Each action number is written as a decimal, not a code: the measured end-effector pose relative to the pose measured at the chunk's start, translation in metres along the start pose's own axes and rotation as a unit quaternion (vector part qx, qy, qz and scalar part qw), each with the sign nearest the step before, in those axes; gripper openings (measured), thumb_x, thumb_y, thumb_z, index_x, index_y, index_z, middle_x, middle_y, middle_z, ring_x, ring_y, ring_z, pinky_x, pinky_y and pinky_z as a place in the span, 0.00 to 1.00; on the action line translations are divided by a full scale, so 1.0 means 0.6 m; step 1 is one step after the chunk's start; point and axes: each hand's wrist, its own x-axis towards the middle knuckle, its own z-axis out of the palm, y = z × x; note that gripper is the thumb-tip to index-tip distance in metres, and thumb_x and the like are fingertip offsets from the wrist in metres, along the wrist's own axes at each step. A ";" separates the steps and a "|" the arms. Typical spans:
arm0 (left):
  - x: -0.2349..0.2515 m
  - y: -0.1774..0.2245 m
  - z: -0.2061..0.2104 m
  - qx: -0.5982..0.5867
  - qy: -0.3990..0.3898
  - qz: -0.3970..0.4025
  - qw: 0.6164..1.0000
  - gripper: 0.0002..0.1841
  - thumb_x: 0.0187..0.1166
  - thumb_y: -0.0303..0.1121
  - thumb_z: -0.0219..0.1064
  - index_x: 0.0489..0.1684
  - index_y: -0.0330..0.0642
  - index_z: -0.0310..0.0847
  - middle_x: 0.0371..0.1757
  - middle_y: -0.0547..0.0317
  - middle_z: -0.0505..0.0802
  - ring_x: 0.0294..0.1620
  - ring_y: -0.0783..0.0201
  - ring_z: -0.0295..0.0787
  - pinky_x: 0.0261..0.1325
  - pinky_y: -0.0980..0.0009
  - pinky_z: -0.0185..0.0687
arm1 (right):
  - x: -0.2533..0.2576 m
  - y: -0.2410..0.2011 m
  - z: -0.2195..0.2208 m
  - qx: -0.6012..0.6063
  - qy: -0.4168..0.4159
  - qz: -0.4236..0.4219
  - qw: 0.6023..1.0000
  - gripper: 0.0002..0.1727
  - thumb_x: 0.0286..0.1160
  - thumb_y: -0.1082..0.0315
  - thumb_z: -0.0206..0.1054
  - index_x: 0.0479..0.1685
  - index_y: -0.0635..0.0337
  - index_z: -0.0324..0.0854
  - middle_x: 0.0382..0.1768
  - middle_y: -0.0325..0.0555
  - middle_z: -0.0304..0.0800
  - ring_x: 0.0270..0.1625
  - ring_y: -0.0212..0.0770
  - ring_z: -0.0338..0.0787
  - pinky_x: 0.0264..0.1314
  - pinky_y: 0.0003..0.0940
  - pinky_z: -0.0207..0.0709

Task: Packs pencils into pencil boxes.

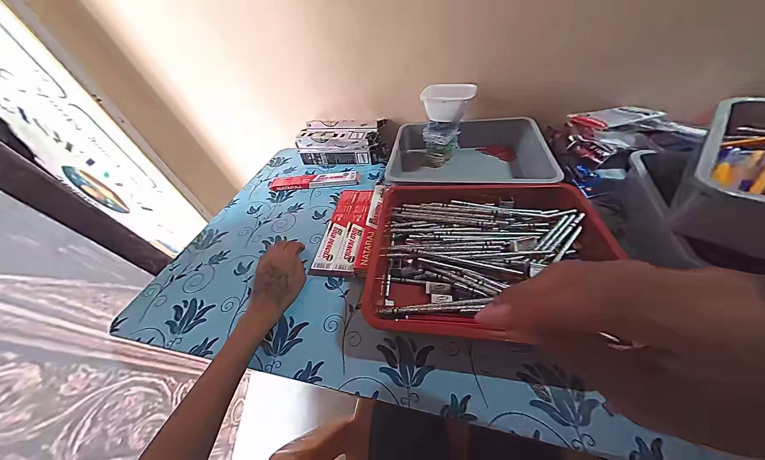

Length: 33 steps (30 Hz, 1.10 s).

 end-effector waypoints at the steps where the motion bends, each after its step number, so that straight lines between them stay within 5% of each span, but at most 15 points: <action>1: 0.019 -0.008 0.002 0.005 0.000 0.005 1.000 0.13 0.82 0.20 0.56 0.56 0.23 0.84 0.57 0.23 0.87 0.62 0.24 0.82 0.62 0.30 0.75 | -0.022 0.013 0.004 -0.052 -0.016 0.005 0.999 0.10 0.89 0.67 0.59 0.49 0.56 0.88 0.42 0.37 0.95 0.50 0.23 0.91 0.55 0.14 0.81; 5: 0.154 -0.021 0.031 0.059 -0.042 -0.030 0.997 0.17 0.84 0.20 0.53 0.66 0.21 0.77 0.64 0.18 0.82 0.66 0.20 0.79 0.64 0.30 0.74 | -0.103 0.058 0.017 -0.222 -0.053 0.015 0.973 0.14 0.89 0.67 0.53 0.49 0.56 0.86 0.36 0.46 0.94 0.38 0.40 0.91 0.42 0.29 0.81; 9: 0.285 -0.016 0.074 0.129 -0.065 -0.025 0.989 0.29 0.75 0.14 0.64 0.79 0.25 0.68 0.81 0.23 0.70 0.77 0.24 0.71 0.68 0.30 0.71 | -0.142 0.053 -0.004 -0.276 -0.086 0.054 0.956 0.11 0.89 0.68 0.56 0.50 0.58 0.85 0.36 0.50 0.93 0.39 0.45 0.90 0.48 0.32 0.81; 11: 0.336 -0.016 0.086 0.091 -0.093 -0.013 0.991 0.30 0.83 0.21 0.61 0.87 0.31 0.61 0.88 0.28 0.63 0.87 0.28 0.61 0.77 0.26 0.58 | -0.144 0.048 -0.014 -0.263 -0.081 0.072 0.959 0.10 0.88 0.69 0.57 0.48 0.61 0.84 0.34 0.52 0.92 0.39 0.46 0.90 0.50 0.31 0.81; 13: 0.379 -0.026 0.087 0.009 -0.177 -0.009 0.984 0.32 0.90 0.33 0.58 0.92 0.35 0.52 0.90 0.32 0.62 0.91 0.30 0.52 0.82 0.20 0.35 | -0.144 0.048 -0.012 -0.263 -0.093 0.076 0.957 0.10 0.87 0.70 0.58 0.48 0.63 0.85 0.33 0.54 0.92 0.36 0.48 0.89 0.47 0.33 0.80; 14: 0.394 -0.032 0.089 -0.005 -0.208 -0.009 0.978 0.33 0.90 0.38 0.60 0.91 0.35 0.54 0.87 0.29 0.66 0.90 0.28 0.54 0.81 0.18 0.33 | -0.144 0.047 -0.011 -0.264 -0.110 0.074 0.955 0.10 0.86 0.71 0.59 0.50 0.63 0.86 0.33 0.54 0.92 0.36 0.48 0.88 0.47 0.34 0.80; 16: 0.399 -0.038 0.090 0.029 -0.227 0.006 0.973 0.29 0.88 0.43 0.62 0.79 0.28 0.70 0.77 0.22 0.75 0.83 0.23 0.63 0.77 0.18 0.45 | -0.142 0.042 -0.011 -0.264 -0.139 0.066 0.952 0.10 0.86 0.71 0.59 0.53 0.63 0.85 0.36 0.53 0.93 0.38 0.48 0.89 0.49 0.34 0.80; 18: 0.373 -0.024 0.073 0.090 -0.216 0.022 0.972 0.27 0.88 0.43 0.62 0.67 0.21 0.76 0.70 0.19 0.78 0.77 0.22 0.69 0.73 0.22 0.56 | -0.145 0.040 -0.010 -0.257 -0.136 0.065 0.955 0.10 0.86 0.71 0.59 0.54 0.63 0.84 0.37 0.53 0.93 0.39 0.48 0.89 0.50 0.33 0.79; 21: 0.295 0.016 0.019 0.108 -0.132 0.021 0.985 0.28 0.82 0.36 0.69 0.68 0.16 0.70 0.65 0.16 0.80 0.71 0.20 0.75 0.69 0.26 0.66 | -0.155 0.041 -0.009 -0.256 -0.120 0.063 0.957 0.10 0.87 0.70 0.58 0.54 0.60 0.83 0.35 0.49 0.92 0.39 0.46 0.88 0.49 0.32 0.79; 26: 0.111 0.071 -0.101 0.004 0.096 0.078 0.992 0.28 0.79 0.32 0.71 0.71 0.22 0.65 0.56 0.20 0.85 0.53 0.22 0.86 0.54 0.28 0.79 | -0.167 0.055 0.005 -0.272 -0.057 0.016 0.961 0.12 0.88 0.69 0.53 0.50 0.57 0.83 0.32 0.45 0.91 0.35 0.43 0.87 0.43 0.31 0.78; 28: 0.041 0.114 -0.136 -0.036 0.163 0.141 0.976 0.29 0.76 0.31 0.71 0.72 0.24 0.67 0.64 0.27 0.85 0.62 0.34 0.87 0.61 0.40 0.82 | -0.165 0.061 0.010 -0.260 -0.021 0.012 0.965 0.14 0.89 0.67 0.51 0.48 0.56 0.84 0.31 0.44 0.91 0.36 0.40 0.88 0.43 0.28 0.78; 30: -0.015 0.157 -0.149 -0.080 0.195 0.220 0.952 0.25 0.79 0.37 0.69 0.69 0.29 0.73 0.73 0.35 0.83 0.77 0.47 0.79 0.77 0.53 0.74 | -0.156 0.055 0.016 -0.198 0.025 0.041 0.979 0.14 0.90 0.64 0.52 0.49 0.57 0.85 0.37 0.46 0.93 0.41 0.36 0.91 0.47 0.23 0.80; 33: -0.077 0.224 -0.134 -0.141 0.197 0.285 0.927 0.19 0.86 0.44 0.62 0.69 0.47 0.78 0.68 0.53 0.87 0.76 0.59 0.78 0.81 0.57 0.68 | -0.119 0.020 0.028 -0.100 0.072 0.061 0.990 0.16 0.91 0.59 0.59 0.68 0.54 0.78 0.60 0.47 0.89 0.59 0.29 0.89 0.61 0.17 0.81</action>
